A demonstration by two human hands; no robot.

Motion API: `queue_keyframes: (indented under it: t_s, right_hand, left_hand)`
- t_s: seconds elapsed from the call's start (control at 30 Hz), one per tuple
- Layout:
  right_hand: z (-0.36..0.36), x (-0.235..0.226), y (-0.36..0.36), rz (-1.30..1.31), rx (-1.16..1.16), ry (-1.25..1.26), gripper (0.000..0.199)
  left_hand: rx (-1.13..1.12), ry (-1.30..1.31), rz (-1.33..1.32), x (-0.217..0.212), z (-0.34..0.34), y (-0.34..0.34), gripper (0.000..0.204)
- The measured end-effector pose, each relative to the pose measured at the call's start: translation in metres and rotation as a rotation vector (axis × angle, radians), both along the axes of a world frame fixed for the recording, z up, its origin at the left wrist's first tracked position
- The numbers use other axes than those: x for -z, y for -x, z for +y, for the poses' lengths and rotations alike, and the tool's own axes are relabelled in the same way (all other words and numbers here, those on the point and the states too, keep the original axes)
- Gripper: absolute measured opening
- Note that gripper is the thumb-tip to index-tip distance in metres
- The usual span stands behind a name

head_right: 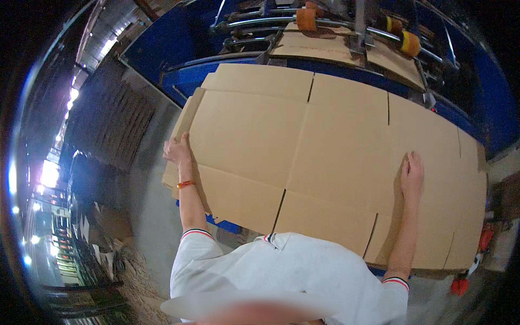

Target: The person repeatedly picks up flat cardboard sheets from a stack and places them onto a conveyor or machine, aligning them by hand. The sheets are handled one at a time and stacked in a consistent orientation.

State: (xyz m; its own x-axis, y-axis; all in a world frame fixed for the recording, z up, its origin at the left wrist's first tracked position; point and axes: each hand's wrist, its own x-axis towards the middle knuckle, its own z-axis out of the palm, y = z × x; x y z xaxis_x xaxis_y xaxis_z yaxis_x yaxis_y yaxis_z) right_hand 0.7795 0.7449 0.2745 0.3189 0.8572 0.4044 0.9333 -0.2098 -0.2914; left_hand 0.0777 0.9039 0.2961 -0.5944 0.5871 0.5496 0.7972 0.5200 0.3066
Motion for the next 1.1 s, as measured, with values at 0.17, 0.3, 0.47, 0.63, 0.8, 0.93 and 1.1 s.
queue_keyframes:
  t_s: [0.17, 0.3, 0.47, 0.63, 0.8, 0.93, 1.1]
  right_hand:
    - [0.001, 0.004, -0.007, 0.003, 0.019, 0.003, 0.032]
    - [-0.001, 0.009, -0.014, 0.044, 0.034, -0.002, 0.031]
    - [-0.004, 0.011, -0.021, 0.078, -0.087, -0.036, 0.030]
    - [0.000, 0.013, -0.029, 0.120, -0.150, -0.018, 0.031]
    - [-0.012, 0.010, -0.045, 0.114, -0.137, 0.081, 0.035]
    - [-0.068, -0.001, -0.066, 0.173, 0.025, 0.136, 0.040]
    - [-0.199, -0.014, -0.088, -0.197, 0.505, 0.449, 0.040]
  left_hand:
    - [-0.006, 0.029, 0.087, 0.014, -0.008, -0.018, 0.045]
    - [-0.023, 0.220, -0.022, 0.015, -0.018, -0.032, 0.068]
    - [-0.137, -0.047, -0.060, 0.032, -0.099, -0.063, 0.090]
    - [-0.076, -0.466, -0.666, 0.053, -0.165, -0.089, 0.088]
    - [-0.124, -0.130, -0.569, 0.043, -0.158, -0.089, 0.074]
    - [-0.106, 0.126, -0.372, 0.040, -0.156, -0.072, 0.062]
    - [0.271, -1.012, -1.298, 0.028, -0.182, -0.018, 0.026]
